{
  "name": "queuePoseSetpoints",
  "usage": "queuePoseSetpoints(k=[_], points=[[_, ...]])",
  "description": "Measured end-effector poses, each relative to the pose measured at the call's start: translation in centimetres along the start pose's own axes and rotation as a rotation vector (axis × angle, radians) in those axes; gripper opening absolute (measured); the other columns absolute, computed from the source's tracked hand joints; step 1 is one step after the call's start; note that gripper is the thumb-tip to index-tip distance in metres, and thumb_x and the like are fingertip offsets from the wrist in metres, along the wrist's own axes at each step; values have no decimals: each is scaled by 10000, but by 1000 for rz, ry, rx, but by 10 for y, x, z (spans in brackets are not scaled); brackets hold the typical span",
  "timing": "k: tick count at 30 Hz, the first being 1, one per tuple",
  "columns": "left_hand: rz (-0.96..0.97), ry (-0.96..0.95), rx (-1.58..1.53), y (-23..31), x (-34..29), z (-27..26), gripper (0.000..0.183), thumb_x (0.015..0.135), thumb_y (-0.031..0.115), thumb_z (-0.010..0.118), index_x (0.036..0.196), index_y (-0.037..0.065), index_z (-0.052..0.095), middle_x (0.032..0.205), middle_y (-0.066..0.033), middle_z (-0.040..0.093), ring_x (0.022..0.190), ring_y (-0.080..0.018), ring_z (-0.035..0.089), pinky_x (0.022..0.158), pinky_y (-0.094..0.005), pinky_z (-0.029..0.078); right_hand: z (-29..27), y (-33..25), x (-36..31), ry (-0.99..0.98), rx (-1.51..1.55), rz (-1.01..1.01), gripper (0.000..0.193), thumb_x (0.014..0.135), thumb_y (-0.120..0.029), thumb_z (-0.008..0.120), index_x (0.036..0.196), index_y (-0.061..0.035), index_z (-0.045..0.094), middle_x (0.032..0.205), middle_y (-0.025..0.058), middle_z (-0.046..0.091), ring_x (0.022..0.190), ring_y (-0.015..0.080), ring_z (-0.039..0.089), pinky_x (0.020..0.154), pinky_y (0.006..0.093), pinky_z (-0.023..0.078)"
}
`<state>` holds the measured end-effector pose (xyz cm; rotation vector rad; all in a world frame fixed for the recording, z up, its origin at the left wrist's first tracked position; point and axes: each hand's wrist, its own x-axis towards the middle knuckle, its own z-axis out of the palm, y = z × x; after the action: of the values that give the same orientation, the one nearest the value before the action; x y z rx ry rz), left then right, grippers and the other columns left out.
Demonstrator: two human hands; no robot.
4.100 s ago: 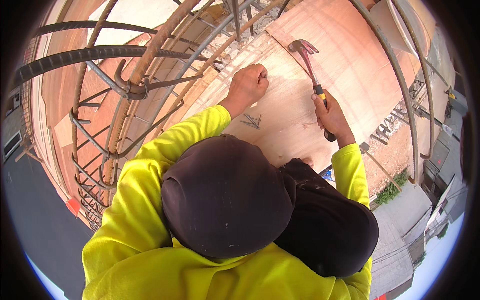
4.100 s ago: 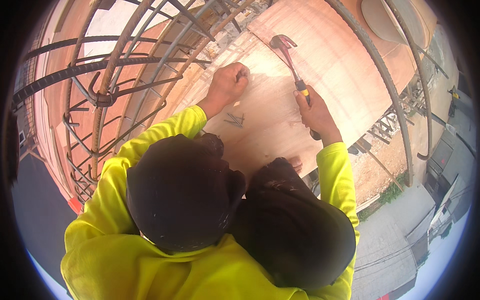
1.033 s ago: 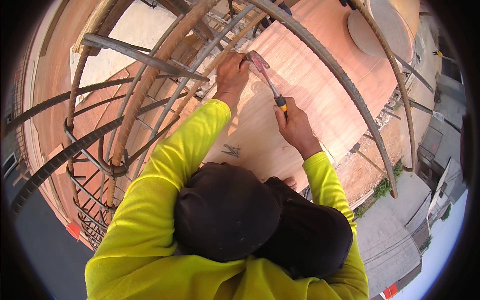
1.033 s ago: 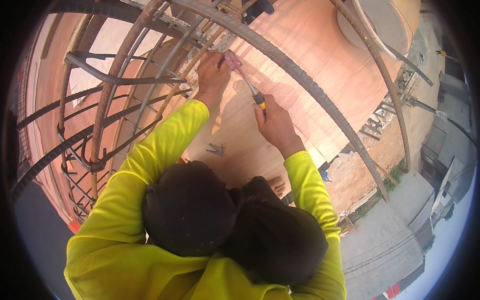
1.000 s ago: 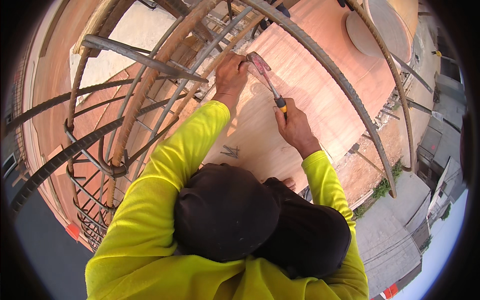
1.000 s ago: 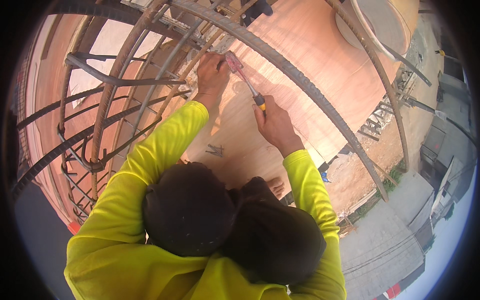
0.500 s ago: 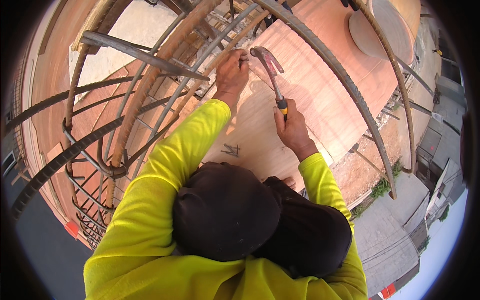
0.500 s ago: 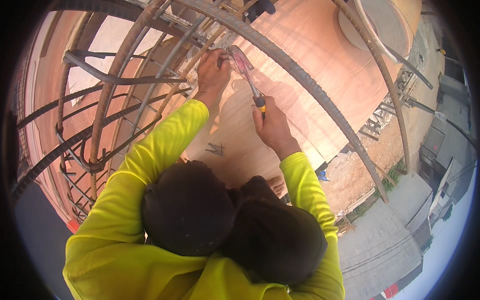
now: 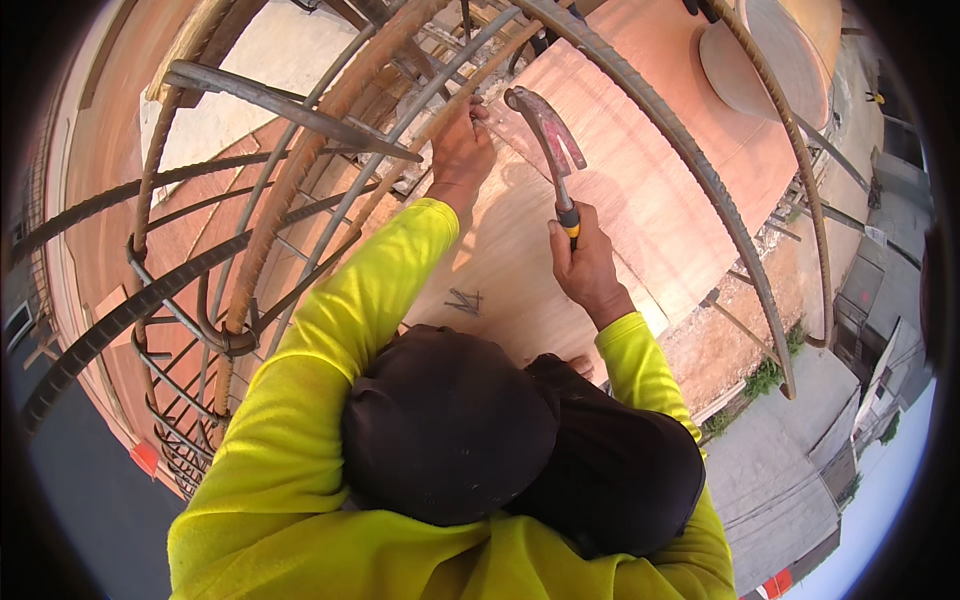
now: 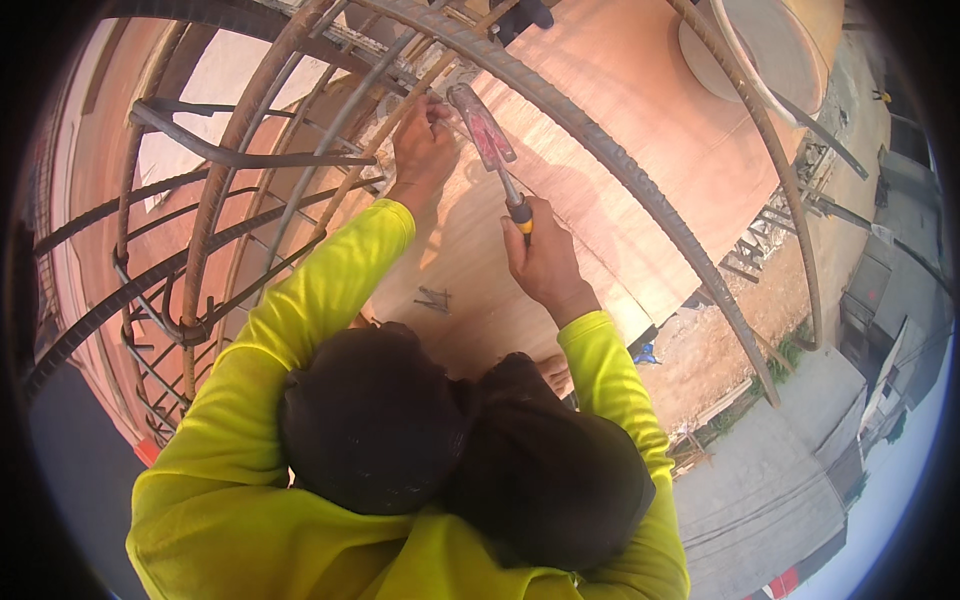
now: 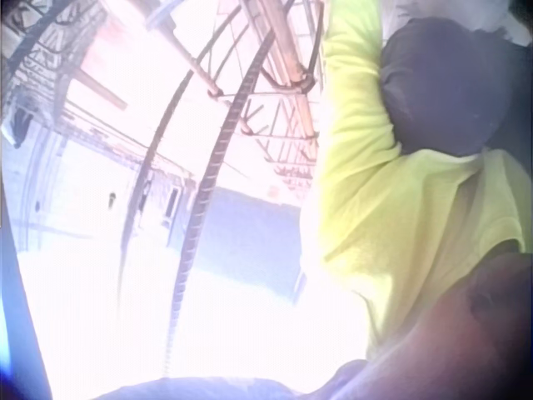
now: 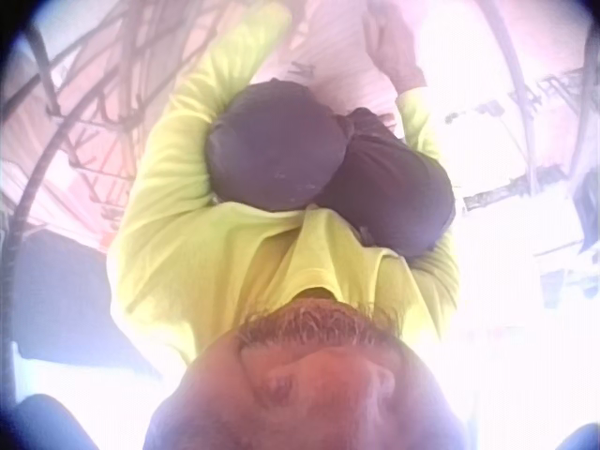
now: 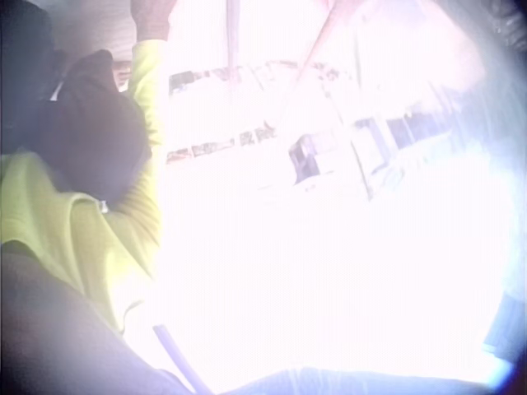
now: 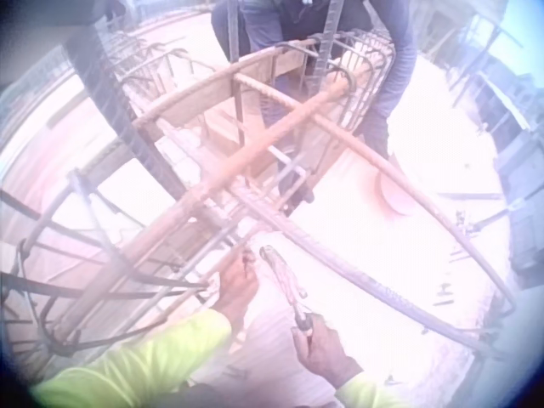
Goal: The person saws a plywood sheet, positions it on a metal framework, and secures it with nails using a hammer. The person also marks the plywood with a pencil and uses a measuring tape.
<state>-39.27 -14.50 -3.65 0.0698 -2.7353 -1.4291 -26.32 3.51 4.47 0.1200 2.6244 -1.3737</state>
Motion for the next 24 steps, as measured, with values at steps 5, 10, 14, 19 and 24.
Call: queuePoseSetpoints(k=[5,10,14,19,24], points=[[-6,-17,-96,-9,4,3,367,844,-73,463,1179,47,556,995,-111,668,1023,-293,658,918,-397,508,-1,2,2,4,-141,-12,220,998,-162,611,1147,-35,511,716,206,613,612,409,629,551,461,485],[12,-4,-84,-14,0,2,368,861,-94,432,1186,50,529,963,-97,657,965,-273,668,874,-391,524,-5,4,-1,-100,-141,46,254,1000,-238,588,1129,-46,485,781,282,645,720,491,650,612,542,517],[-21,-3,-150,-13,0,2,384,864,-91,409,1208,28,530,992,-105,665,961,-237,675,890,-358,535,-9,0,1,-59,-149,38,250,995,-234,597,1118,-49,482,777,277,645,711,484,650,606,538,516],[-91,-12,-170,-12,2,1,382,861,-92,393,1210,1,515,1003,-111,659,959,-221,677,906,-341,539,-12,0,8,-108,-347,80,262,988,-236,607,1122,-47,484,812,267,656,720,477,653,610,539,514],[-40,5,-235,-10,2,-1,360,845,-118,376,1160,4,500,970,-111,642,937,-214,672,884,-330,548,-12,5,7,-72,-183,3,271,985,-233,609,1141,-48,487,831,260,665,743,474,658,622,536,520]])
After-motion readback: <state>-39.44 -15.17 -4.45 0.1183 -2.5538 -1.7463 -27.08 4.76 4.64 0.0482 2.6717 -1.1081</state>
